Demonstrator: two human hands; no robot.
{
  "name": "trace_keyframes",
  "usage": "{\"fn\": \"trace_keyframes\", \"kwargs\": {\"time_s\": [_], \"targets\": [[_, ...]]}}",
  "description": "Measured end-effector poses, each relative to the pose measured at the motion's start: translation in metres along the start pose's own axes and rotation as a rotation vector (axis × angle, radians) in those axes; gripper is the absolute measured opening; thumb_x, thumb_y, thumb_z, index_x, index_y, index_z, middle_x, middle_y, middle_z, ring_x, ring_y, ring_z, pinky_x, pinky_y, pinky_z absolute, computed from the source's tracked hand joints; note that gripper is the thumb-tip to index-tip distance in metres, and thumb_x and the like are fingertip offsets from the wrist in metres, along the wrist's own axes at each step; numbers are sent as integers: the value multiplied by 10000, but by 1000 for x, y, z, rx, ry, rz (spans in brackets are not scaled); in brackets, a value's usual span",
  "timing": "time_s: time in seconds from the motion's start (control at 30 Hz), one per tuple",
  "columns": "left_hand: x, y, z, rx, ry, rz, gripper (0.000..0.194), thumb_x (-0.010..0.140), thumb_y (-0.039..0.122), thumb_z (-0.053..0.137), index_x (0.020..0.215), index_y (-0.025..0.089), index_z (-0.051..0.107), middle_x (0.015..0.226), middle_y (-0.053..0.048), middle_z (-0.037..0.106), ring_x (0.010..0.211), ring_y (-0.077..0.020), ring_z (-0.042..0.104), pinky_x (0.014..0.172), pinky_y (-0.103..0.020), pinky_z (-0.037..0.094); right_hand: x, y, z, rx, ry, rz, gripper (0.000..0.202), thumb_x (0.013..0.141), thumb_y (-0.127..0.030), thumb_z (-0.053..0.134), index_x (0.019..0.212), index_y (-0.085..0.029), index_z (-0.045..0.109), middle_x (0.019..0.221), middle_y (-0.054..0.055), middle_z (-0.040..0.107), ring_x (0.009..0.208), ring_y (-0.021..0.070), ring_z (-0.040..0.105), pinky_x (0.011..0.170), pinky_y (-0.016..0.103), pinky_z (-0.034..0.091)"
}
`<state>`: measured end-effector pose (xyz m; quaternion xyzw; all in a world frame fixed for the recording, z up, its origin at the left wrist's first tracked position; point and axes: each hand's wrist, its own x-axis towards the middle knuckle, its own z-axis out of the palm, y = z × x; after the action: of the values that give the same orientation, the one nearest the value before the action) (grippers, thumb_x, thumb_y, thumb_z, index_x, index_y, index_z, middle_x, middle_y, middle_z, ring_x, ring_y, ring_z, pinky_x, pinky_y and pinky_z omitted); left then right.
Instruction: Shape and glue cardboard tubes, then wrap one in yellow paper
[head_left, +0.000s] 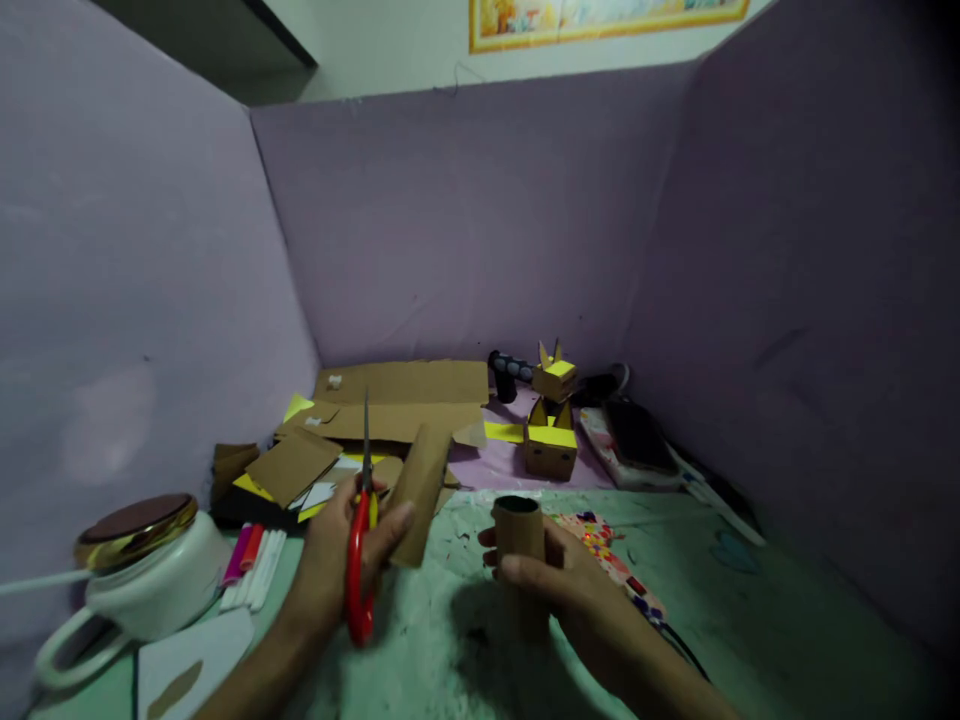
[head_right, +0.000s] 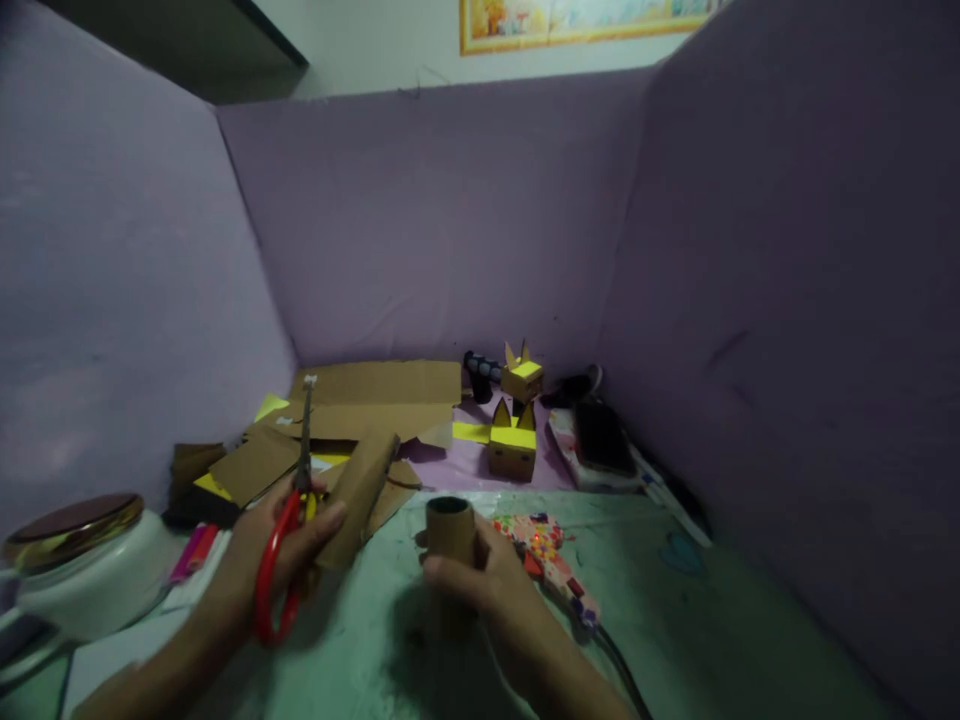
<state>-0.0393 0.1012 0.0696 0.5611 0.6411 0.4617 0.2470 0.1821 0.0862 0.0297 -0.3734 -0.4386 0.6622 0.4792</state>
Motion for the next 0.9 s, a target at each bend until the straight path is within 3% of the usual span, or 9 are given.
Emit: {"fn": "trace_keyframes", "kwargs": {"time_s": [0.03, 0.13, 0.27, 0.43, 0.63, 0.9], "targets": [[-11, -3, 12, -59, 12, -13, 471, 619, 589, 700, 875, 227, 543, 660, 13, 637, 633, -241, 651, 588, -318, 519, 5, 6, -4, 79, 63, -14, 448, 606, -396, 838, 971, -185, 686, 985, 96, 721, 881, 248, 659, 743, 327, 499], [-37, -16, 44, -184, 8, -121, 496, 601, 576, 725, 908, 225, 555, 653, 8, 651, 596, -231, 656, 563, -305, 524, 20, 22, -6, 285, 65, 13, 462, 678, -477, 800, 972, -156, 645, 968, 123, 724, 818, 258, 692, 736, 389, 522], [-52, -23, 64, -389, -104, -191, 594, 600, 598, 749, 1003, 228, 518, 745, -11, 685, 664, -239, 688, 596, -308, 548, 24, 27, -1, 341, 95, -46, 545, 666, -517, 807, 1030, -157, 619, 879, 88, 742, 847, 284, 708, 813, 442, 520], [-47, -15, 62, -616, -313, -299, 549, 671, 508, 775, 1030, 235, 461, 694, 36, 673, 596, -191, 670, 561, -269, 530, 14, 21, 4, 362, 97, 26, 509, 686, -488, 802, 1031, -161, 618, 889, 100, 750, 865, 289, 710, 790, 448, 540], [-35, -9, 57, -505, -365, -288, 605, 651, 514, 788, 1053, 208, 455, 702, 20, 679, 618, -183, 665, 570, -255, 528, 11, 23, 11, 403, 96, 45, 490, 715, -477, 781, 1052, -166, 607, 895, 101, 745, 878, 291, 705, 760, 441, 556], [-43, -13, 64, -492, -355, -268, 524, 670, 510, 760, 1013, 212, 500, 714, 22, 679, 641, -187, 659, 588, -252, 527, 13, 33, 9, 359, 121, -24, 463, 717, -444, 791, 1035, -160, 611, 846, 76, 744, 797, 258, 709, 800, 457, 537]]}}
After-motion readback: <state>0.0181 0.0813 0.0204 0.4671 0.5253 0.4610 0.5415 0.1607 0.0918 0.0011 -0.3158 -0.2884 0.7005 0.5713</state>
